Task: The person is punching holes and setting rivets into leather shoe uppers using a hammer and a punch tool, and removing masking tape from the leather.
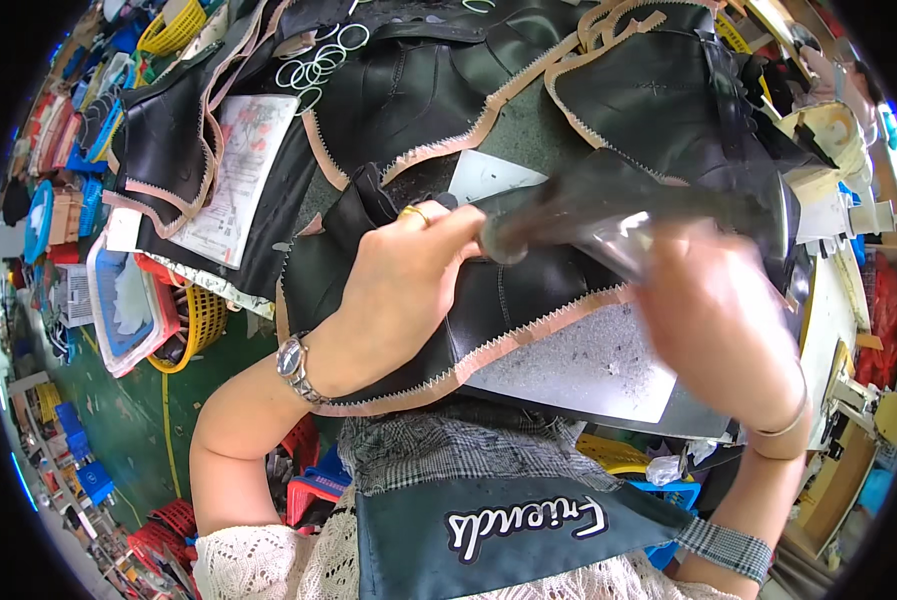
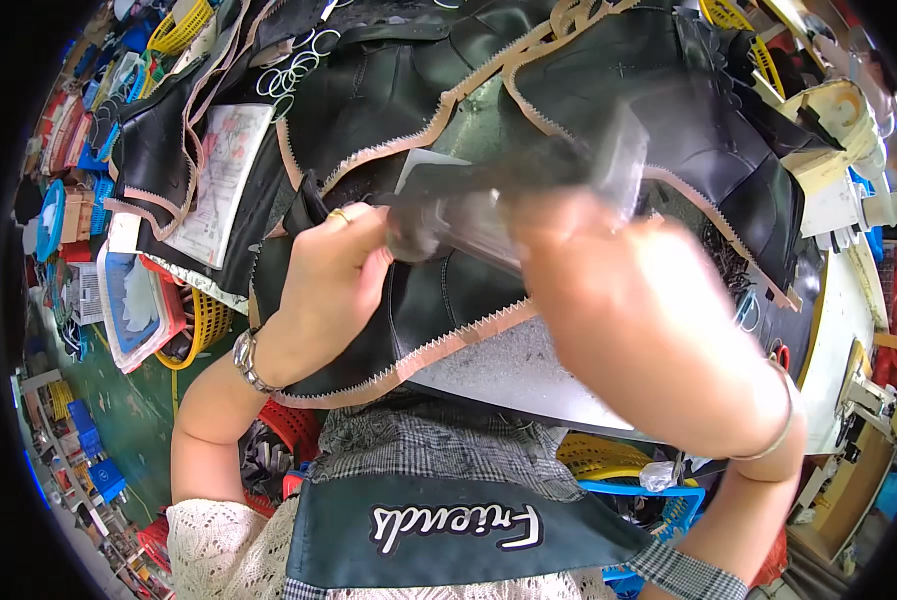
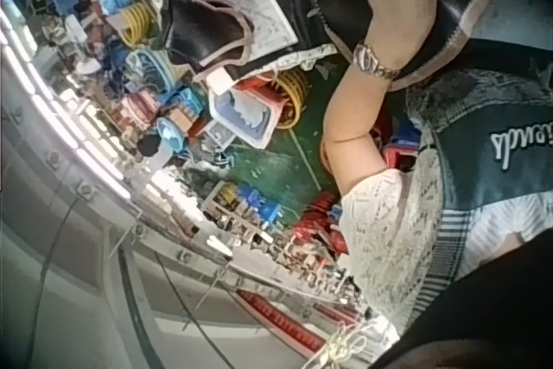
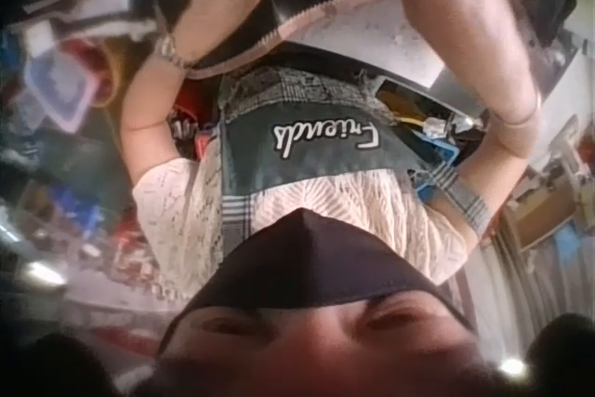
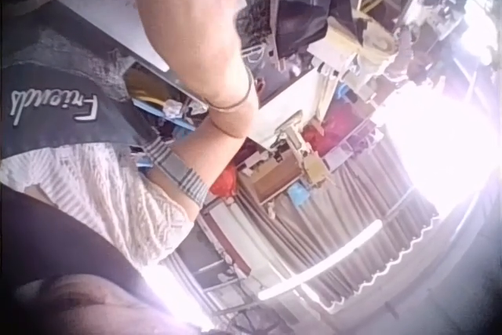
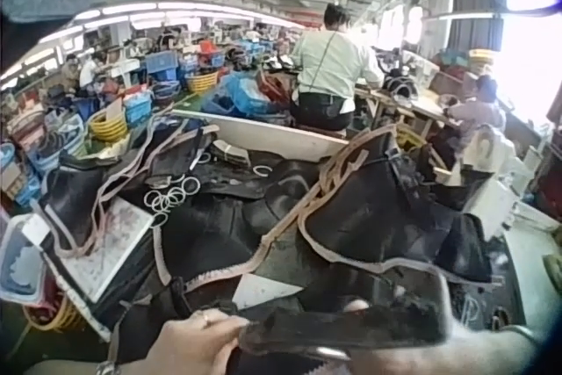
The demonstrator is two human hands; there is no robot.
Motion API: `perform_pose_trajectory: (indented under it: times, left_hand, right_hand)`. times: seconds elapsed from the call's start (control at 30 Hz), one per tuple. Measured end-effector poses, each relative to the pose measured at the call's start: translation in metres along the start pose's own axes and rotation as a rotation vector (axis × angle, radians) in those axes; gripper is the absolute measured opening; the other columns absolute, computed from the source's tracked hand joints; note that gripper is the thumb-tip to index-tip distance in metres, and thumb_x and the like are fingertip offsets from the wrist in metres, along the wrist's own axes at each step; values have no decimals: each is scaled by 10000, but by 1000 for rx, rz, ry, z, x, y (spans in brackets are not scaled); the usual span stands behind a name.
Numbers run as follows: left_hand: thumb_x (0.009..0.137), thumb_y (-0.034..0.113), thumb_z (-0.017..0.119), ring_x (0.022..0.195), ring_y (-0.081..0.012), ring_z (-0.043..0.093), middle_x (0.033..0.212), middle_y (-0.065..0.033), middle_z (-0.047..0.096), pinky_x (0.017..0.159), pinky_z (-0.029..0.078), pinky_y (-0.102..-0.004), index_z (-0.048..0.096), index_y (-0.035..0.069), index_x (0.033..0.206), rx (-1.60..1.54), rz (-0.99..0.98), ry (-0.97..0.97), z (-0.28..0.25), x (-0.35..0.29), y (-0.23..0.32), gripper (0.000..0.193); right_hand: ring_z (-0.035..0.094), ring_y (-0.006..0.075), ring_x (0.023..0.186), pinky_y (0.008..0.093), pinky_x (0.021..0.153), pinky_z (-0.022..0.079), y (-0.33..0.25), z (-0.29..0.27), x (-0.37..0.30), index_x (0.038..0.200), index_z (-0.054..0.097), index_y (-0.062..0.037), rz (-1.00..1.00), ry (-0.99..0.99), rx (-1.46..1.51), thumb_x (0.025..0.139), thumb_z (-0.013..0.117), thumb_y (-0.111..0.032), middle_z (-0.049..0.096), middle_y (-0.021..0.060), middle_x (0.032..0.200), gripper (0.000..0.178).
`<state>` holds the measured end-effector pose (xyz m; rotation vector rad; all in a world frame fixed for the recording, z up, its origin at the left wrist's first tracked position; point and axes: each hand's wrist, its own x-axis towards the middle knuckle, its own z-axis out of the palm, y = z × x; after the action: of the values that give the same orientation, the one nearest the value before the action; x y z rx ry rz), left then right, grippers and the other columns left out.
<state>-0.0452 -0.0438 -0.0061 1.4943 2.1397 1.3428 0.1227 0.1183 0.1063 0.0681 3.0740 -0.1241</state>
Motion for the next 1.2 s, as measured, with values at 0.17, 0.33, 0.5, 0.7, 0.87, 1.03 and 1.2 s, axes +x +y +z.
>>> perform_pose_trajectory:
  times: [0.17,0.33,0.5,0.7,0.87,1.03,1.2]
  left_hand:
    - [925,-35,581,820,-110,675,871,-62,681,756,563,-242,622,-33,936,-348,-379,-37,-5,6,-6,42]
    - [932,-16,596,830,-95,672,895,-59,692,749,567,-235,642,-27,965,-368,-427,-56,-5,5,-11,58]
    - [863,-18,645,670,-170,685,744,-128,683,608,516,-281,642,-31,894,-268,-287,36,3,4,-9,34]
    - [814,-112,657,716,-197,691,816,-120,684,649,544,-272,644,-35,914,47,12,37,6,-5,-2,127]
    - [869,39,669,686,-266,673,805,-127,656,568,535,-328,567,24,927,211,177,87,10,-4,1,119]
    - [1040,115,466,872,-171,684,935,-133,671,780,570,-282,453,19,1030,-573,-23,260,-38,16,15,98]
    - [1031,134,493,647,-68,496,775,13,519,617,462,-213,555,23,1030,-419,59,395,-81,64,-3,127]
  right_hand:
    - [562,395,665,421,612,440,12,18,-12,1173,510,43,193,57,363,828,637,25,576,199,743,368]
    - [394,213,488,313,492,315,12,29,-15,1185,528,43,243,234,516,885,641,-3,469,128,603,323]
    - [371,182,495,300,490,310,11,19,-15,1108,550,33,245,265,493,878,654,1,452,104,601,254]
    - [378,33,654,175,586,302,-7,-8,0,988,590,-31,298,715,582,941,630,-12,495,-50,766,65]
    - [623,338,731,418,707,492,-4,-12,-7,1101,519,12,192,-78,-8,809,668,2,629,160,812,328]
    - [607,406,740,436,664,501,23,30,23,1062,497,70,102,327,428,783,732,-63,607,216,797,388]
    - [591,431,924,447,820,493,21,98,94,975,489,101,-186,334,524,590,907,-214,587,265,930,650]
